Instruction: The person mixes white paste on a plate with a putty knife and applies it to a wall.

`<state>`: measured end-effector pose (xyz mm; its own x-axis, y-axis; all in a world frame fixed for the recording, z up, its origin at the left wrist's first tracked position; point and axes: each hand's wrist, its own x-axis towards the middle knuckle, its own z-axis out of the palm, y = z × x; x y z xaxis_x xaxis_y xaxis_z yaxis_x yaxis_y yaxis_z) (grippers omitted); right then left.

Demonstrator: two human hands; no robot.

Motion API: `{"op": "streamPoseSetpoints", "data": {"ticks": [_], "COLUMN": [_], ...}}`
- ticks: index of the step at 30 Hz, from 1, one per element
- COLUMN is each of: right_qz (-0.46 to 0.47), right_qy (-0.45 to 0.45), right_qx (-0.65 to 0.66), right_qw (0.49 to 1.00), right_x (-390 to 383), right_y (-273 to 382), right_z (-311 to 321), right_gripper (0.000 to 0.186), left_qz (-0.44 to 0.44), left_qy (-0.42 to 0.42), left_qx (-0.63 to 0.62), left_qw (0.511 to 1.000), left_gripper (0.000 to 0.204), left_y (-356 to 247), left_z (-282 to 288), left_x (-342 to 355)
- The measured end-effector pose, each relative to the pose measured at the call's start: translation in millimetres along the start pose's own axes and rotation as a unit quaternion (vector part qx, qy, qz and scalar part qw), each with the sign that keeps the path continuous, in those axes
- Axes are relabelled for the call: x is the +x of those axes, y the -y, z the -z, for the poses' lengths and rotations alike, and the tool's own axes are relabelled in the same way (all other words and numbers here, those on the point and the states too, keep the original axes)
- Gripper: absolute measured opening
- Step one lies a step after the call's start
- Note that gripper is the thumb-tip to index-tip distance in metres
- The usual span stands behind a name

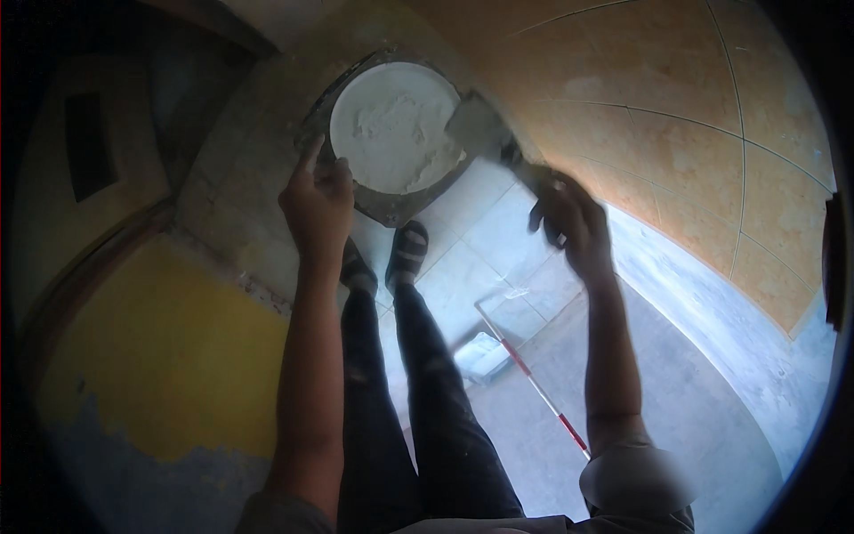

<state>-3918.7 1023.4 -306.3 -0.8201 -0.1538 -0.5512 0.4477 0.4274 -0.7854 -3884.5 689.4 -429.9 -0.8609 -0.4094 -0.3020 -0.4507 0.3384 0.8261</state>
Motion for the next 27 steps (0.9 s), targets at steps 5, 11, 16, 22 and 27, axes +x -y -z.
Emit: {"op": "streamPoseSetpoints", "data": {"ticks": [5, 11, 16, 22, 27], "right_qz": [0.135, 0.213, 0.118, 0.034, -0.125], "right_qy": [0.002, 0.054, 0.039, -0.051, -0.103], "right_qx": [-0.291, -0.431, -0.398, -0.316, -0.215], "right_qw": [0.947, 0.876, 0.909, 0.947, 0.963], "right_x": [72, 102, 71, 25, 1], "right_y": [63, 93, 103, 92, 92], "right_z": [2, -21, -51, -102, -141], "right_gripper": [0.04, 0.036, 0.033, 0.033, 0.042], "left_qz": [0.054, 0.053, 0.073, 0.036, 0.058], "left_qy": [0.041, 0.043, 0.025, -0.026, -0.028], "left_qx": [-0.022, -0.015, -0.069, 0.009, -0.003], "left_qw": [0.997, 0.998, 0.995, 0.999, 0.998], "left_gripper": [0.055, 0.057, 0.054, 0.049, 0.047], "left_y": [-5, 9, 25, 18, 18], "left_z": [2, 13, 18, 34, 45], "left_x": [-3, 3, 6, 11, 17]}}
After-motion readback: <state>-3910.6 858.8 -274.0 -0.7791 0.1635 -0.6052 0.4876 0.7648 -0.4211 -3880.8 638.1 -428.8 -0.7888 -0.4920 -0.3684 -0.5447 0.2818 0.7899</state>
